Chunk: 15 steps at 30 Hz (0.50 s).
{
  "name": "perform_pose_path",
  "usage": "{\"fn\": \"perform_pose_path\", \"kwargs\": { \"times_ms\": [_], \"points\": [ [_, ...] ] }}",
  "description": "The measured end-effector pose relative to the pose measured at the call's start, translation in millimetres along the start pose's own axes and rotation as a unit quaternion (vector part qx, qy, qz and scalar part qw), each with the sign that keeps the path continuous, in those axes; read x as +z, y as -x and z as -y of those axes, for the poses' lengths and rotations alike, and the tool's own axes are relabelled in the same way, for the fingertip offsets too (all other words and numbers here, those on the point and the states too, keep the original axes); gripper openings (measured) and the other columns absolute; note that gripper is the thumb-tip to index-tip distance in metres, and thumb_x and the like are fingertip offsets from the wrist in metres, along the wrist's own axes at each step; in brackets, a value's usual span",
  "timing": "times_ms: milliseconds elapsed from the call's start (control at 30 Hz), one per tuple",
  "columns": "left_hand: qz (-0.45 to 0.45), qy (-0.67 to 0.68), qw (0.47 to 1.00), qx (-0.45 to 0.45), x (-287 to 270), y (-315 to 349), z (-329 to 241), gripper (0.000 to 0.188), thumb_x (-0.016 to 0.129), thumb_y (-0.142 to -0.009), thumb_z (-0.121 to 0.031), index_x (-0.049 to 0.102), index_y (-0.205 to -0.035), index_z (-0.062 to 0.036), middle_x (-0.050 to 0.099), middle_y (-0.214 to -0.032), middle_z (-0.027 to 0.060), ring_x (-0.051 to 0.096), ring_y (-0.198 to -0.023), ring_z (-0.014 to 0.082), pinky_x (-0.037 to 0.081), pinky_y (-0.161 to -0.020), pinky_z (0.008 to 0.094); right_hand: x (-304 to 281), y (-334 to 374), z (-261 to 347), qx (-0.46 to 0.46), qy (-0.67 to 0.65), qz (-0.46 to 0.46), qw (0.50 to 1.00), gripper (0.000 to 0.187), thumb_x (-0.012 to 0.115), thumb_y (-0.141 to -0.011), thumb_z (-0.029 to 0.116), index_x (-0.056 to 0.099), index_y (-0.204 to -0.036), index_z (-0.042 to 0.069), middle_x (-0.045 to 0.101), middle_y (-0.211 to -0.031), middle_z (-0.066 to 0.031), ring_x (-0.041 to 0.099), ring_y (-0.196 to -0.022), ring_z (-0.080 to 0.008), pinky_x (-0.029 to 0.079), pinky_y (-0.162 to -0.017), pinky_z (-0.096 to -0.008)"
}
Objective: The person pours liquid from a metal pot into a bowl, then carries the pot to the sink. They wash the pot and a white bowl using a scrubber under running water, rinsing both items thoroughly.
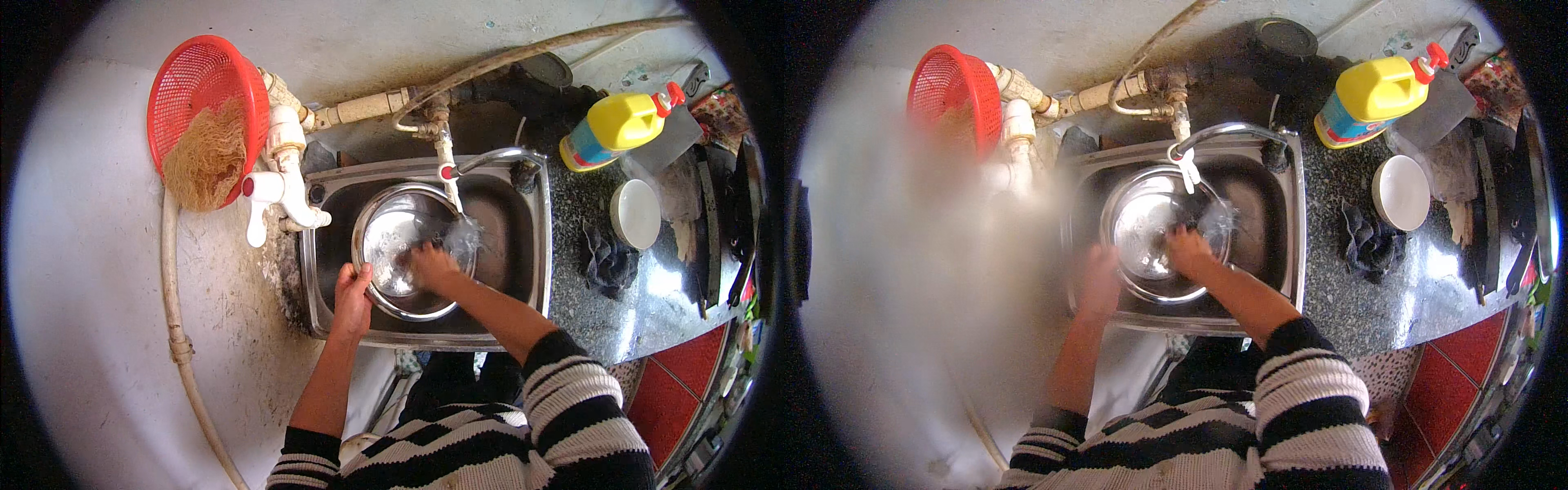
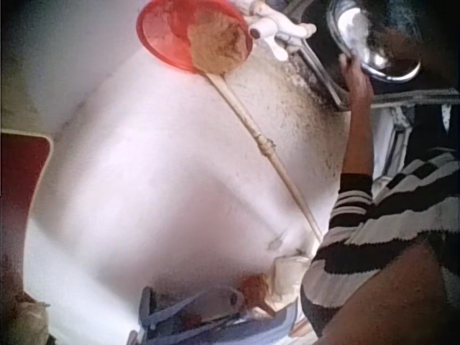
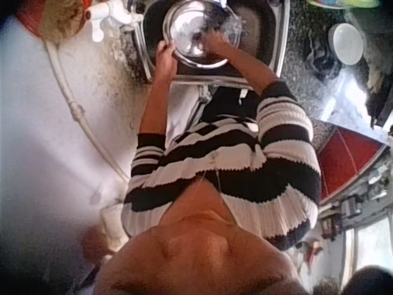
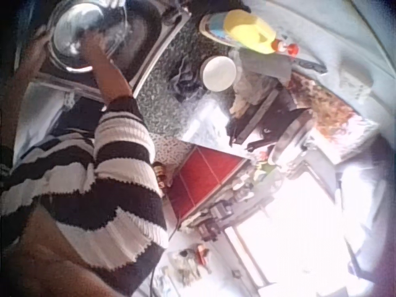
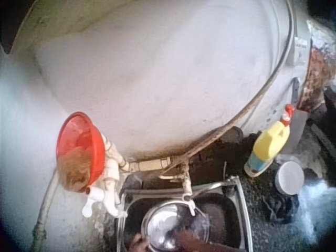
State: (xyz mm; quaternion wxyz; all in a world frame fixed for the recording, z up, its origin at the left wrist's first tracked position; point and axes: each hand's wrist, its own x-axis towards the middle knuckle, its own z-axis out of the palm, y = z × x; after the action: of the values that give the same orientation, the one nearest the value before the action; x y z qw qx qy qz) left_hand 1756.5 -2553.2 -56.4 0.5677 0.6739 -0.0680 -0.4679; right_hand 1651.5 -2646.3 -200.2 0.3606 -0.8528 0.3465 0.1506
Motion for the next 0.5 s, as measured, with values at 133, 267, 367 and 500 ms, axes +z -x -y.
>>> {"fn": "perform_pose_path", "kwargs": {
  "times_ms": [133,267,367,500],
  "points": [
    [0.020,0.002,0.999,0.025,-6,-5,5,0.014,0.053,-0.090,-0.018,0.045,-0.083,-0.0094,0.053,-0.080,0.0001,0.050,-0.071,0.0070,0.042,-0.064,0.0249,15,12,34,-0.176,-0.087,-0.014,0.980,0.035,0.052,-0.076,0.011,0.052,-0.110,0.004,0.053,-0.106,-0.0215,0.056,-0.096,-0.0362,0.050,-0.078,-0.0401],
    [-0.001,-0.034,0.999,-0.012,-3,-3,-2,0.014,0.052,-0.090,-0.018,0.045,-0.082,-0.0099,0.052,-0.079,-0.0004,0.049,-0.070,0.0064,0.042,-0.062,0.0240,-1,-41,46,-0.220,-0.120,-0.182,0.951,0.034,0.057,-0.072,0.014,0.053,-0.106,0.005,0.051,-0.106,-0.0187,0.053,-0.097,-0.0346,0.050,-0.078,-0.0411],
    [-0.017,-0.022,0.999,-0.024,6,0,-7,0.014,0.052,-0.090,-0.018,0.045,-0.082,-0.0098,0.052,-0.079,-0.0005,0.049,-0.069,0.0065,0.042,-0.062,0.0243,-11,-55,12,-0.115,-0.062,-0.184,0.974,0.031,0.056,-0.077,0.017,0.052,-0.106,0.008,0.050,-0.109,-0.0181,0.054,-0.099,-0.0356,0.051,-0.075,-0.0420],
    [-0.016,-0.007,1.000,-0.021,7,1,-7,0.013,0.052,-0.090,-0.018,0.045,-0.082,-0.0103,0.052,-0.078,-0.0013,0.048,-0.069,0.0060,0.041,-0.061,0.0235,-6,1,-1,-0.068,-0.022,-0.069,0.995,0.033,0.053,-0.079,0.021,0.050,-0.111,0.009,0.051,-0.109,-0.0207,0.058,-0.092,-0.0389,0.051,-0.074,-0.0442]
  ]
}}
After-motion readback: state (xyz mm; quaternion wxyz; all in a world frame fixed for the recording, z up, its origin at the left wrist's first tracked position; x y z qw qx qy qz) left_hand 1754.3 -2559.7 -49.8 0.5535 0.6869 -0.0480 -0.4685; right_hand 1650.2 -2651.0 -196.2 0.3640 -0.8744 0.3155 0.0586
